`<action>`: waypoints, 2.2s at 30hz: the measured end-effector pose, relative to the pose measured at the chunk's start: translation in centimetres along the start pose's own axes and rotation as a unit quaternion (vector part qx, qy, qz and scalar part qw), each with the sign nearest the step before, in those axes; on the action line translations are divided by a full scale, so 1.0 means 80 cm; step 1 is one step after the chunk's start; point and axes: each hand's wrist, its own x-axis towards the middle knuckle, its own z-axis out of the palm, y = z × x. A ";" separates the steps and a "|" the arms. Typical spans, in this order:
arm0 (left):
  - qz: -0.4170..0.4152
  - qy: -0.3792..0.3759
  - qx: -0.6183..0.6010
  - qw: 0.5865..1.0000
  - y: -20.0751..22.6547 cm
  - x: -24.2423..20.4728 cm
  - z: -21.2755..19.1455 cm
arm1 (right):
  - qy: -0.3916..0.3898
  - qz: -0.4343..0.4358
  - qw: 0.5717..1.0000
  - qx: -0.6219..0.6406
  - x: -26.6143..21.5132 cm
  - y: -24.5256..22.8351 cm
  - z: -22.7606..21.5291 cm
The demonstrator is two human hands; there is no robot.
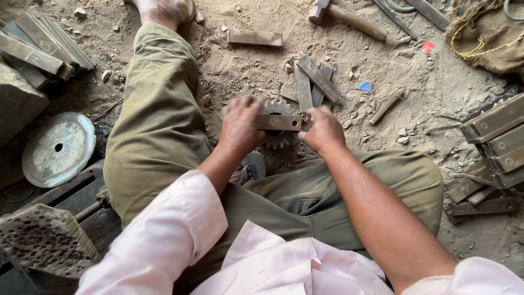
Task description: The person sits on the ground and repeatedly picks up rectangular metal bars and a toothed metal gear. They align the bars with the gear, seemingly checking fit or assembly, then place them back down. This cycle of picking up, aligning, and placing down is repeated multiple times.
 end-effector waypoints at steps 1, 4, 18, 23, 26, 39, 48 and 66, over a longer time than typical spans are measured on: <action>-0.082 0.017 -0.064 0.994 -0.001 -0.005 -0.001 | -0.024 0.025 0.998 0.050 0.000 0.005 0.002; -0.233 0.033 -0.254 0.938 -0.024 -0.022 -0.005 | -0.080 0.058 0.973 0.211 0.013 0.019 0.013; -0.262 0.036 -0.271 0.926 -0.044 -0.035 0.003 | -0.176 0.126 0.873 0.437 0.031 0.042 0.020; -0.277 0.009 -0.260 0.925 -0.040 -0.031 -0.004 | -0.182 0.080 0.900 0.387 0.023 0.032 0.008; -0.205 -0.004 -0.133 0.970 -0.038 -0.027 0.000 | -0.095 0.039 0.981 0.167 0.009 0.018 -0.001; 0.068 0.041 0.083 0.993 -0.036 -0.011 0.011 | 0.072 -0.195 0.971 -0.114 0.001 -0.001 -0.004; 0.096 0.036 0.120 0.987 -0.029 -0.002 0.016 | 0.064 -0.199 0.971 -0.115 0.007 0.001 0.002; 0.090 0.048 0.088 0.991 -0.022 0.002 0.012 | 0.063 -0.187 0.976 -0.095 0.008 0.004 0.005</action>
